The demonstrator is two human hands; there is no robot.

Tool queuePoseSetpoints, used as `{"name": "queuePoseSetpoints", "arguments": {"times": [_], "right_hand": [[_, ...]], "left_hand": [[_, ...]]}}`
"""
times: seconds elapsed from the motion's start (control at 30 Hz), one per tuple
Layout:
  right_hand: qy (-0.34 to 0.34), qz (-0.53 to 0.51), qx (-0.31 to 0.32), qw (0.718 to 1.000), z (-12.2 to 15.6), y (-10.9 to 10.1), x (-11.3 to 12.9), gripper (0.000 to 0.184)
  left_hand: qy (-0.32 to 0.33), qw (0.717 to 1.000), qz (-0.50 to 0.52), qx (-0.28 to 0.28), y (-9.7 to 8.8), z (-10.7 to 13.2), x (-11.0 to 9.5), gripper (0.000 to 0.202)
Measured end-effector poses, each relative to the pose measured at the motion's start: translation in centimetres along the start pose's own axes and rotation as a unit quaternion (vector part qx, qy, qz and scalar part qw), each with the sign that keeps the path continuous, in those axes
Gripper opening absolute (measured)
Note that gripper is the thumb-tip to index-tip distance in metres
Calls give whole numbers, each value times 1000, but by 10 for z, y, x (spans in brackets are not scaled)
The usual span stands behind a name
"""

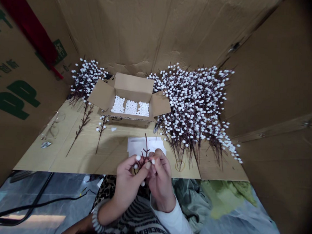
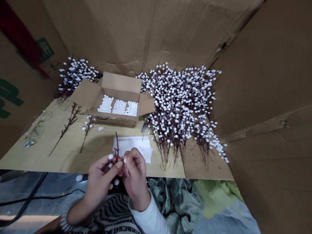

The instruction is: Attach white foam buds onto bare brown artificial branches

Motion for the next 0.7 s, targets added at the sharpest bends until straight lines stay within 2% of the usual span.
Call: {"name": "queuePoseSetpoints", "arguments": {"times": [0.13,0.3,0.47,0.57,0.7], "right_hand": [[-33,29,32,999,1,-3,6,26],[-114,142,70,981,3,-10,13,17],[-249,277,40,927,7,-7,28,11],[-326,304,26,895,9,-2,35,16],[-377,327,49,865,10,2,41,25]], "left_hand": [[-69,994,76,40,1,-2,-3,18],[-144,978,136,61,2,-3,-11,18],[-241,956,160,57,0,-2,-7,23],[-299,933,186,72,1,0,-5,24],[-339,915,189,113,4,3,-6,22]]}}
Point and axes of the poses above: each hand's wrist, its own z-axis away from the middle knuckle, its own y-axis out of the palm, x = y × z, the point moved 3 cm from there along -z, towards the middle knuckle, and after that the axes turned 13 degrees about -x, right-handed, at the moved point
